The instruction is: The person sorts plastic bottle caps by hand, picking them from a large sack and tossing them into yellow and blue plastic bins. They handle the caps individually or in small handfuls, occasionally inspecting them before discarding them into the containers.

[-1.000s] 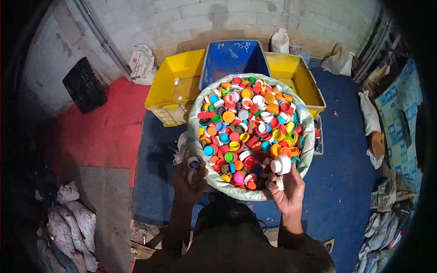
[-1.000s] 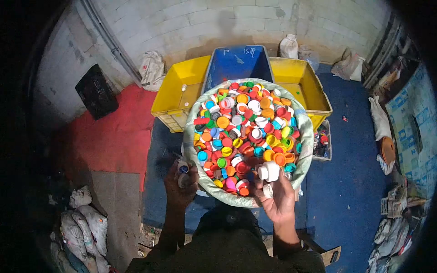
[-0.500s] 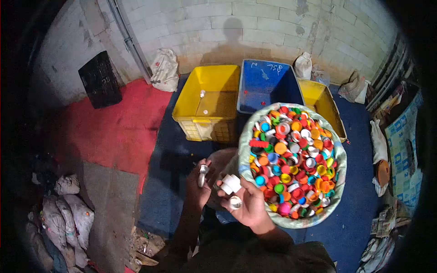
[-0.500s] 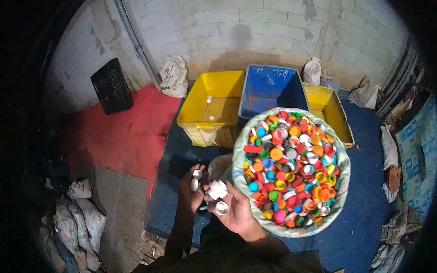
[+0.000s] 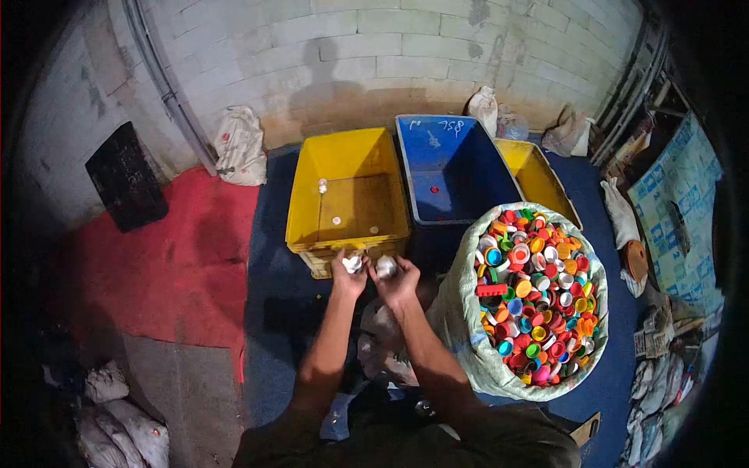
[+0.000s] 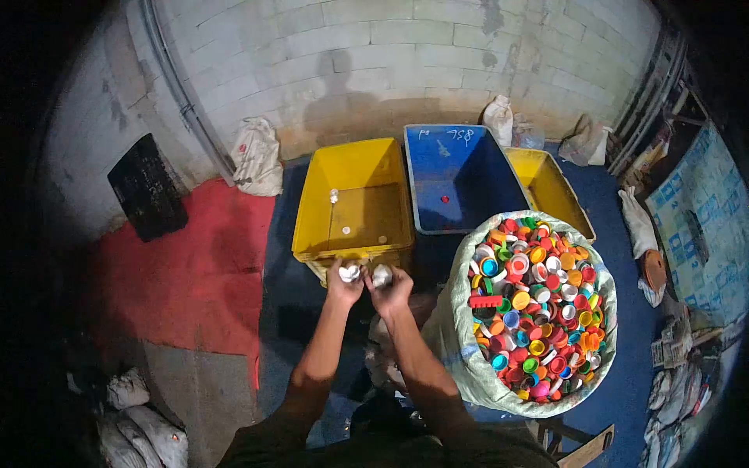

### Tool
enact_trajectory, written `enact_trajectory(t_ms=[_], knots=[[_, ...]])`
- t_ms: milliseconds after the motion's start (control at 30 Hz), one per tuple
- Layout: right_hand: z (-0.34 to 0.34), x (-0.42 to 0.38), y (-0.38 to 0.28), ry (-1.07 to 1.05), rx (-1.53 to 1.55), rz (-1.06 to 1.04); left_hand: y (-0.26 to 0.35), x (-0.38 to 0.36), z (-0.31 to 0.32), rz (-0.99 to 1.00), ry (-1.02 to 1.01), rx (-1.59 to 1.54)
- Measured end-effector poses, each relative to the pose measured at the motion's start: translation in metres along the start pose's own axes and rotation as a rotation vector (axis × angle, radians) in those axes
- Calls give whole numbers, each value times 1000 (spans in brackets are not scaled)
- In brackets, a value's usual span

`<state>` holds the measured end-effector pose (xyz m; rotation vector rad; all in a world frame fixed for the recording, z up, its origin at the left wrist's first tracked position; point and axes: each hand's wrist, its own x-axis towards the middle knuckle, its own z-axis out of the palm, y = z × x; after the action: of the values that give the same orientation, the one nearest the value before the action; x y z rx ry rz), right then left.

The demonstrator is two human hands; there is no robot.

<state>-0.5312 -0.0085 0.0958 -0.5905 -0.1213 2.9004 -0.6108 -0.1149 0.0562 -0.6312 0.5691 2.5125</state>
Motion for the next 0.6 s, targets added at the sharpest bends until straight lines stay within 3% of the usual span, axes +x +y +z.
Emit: enact_trajectory(t_ms=[100,267,333,367,400,433,467,600], knots=[[-5,83,-6,76,-57,-52,18,46,31,20,-52,13],[34,98,-16,195,-328,-23,44,69,40,-12,-63,180],[42,80,-21,212,-403,5,42,54,40,-42,-42,167],[32,80,-23,217,-283,63,39,46,35,-44,-50,152],[16,81,-20,56,-271,-48,35,40,28,-48,-58,137],[15,68,-18,20,-248,-114,32,39,18,-49,33,164],[10,49,-20,34,-288,-32,25,39,8,-53,120,196],[18,-46,-18,-26,-376,-147,-8,-9,-2,8,-65,360]])
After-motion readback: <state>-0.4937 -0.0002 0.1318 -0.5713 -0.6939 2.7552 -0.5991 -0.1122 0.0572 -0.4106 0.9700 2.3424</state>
